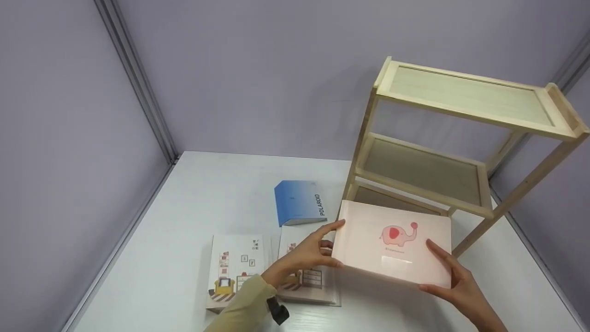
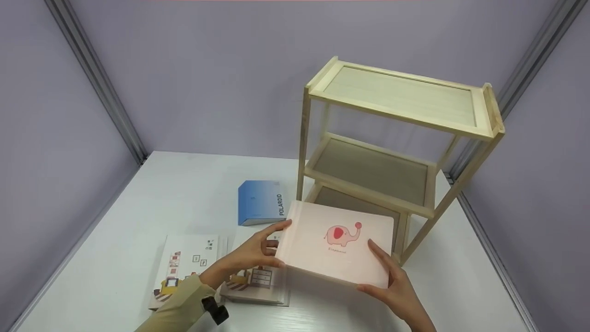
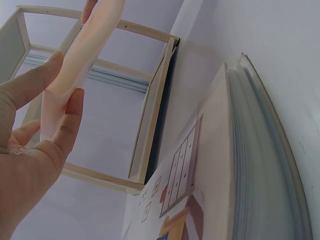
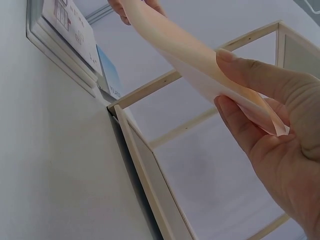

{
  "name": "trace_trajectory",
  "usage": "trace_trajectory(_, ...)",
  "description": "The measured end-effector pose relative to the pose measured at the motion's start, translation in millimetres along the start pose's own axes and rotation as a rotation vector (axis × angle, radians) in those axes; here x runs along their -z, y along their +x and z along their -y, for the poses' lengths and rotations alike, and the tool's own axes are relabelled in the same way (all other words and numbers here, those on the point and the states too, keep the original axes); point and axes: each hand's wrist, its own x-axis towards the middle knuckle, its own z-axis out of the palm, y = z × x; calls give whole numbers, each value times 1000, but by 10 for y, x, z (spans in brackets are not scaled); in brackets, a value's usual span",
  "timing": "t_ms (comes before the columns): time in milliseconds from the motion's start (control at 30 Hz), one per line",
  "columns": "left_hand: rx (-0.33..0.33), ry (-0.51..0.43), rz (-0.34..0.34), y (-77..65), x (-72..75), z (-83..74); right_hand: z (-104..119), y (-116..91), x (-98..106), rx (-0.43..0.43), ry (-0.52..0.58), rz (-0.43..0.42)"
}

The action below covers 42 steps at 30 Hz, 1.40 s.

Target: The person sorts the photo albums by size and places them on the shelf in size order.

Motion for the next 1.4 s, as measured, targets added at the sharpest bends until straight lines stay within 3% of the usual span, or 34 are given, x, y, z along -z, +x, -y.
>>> trace_trajectory(133, -14, 3, 11, 8, 14, -11, 14, 3, 10, 37, 9, -4)
trace_trajectory(467, -25, 4, 30, 20, 55, -56, 40, -1, 0, 261, 19, -17)
trace_trajectory(867, -13, 62, 29, 29, 94, -97, 103, 4, -38, 218, -29, -85)
trace_trajectory(1100, -23, 59, 33, 38, 103, -137, 126, 20, -18, 259, -14, -101)
trace_trajectory(1267, -56, 66, 51, 25, 107, -200, 91, 29, -7, 337, 65, -81)
trace_trajectory(1400, -69, 73, 58, 29, 113, -222, 107, 21, -7, 334, 51, -94)
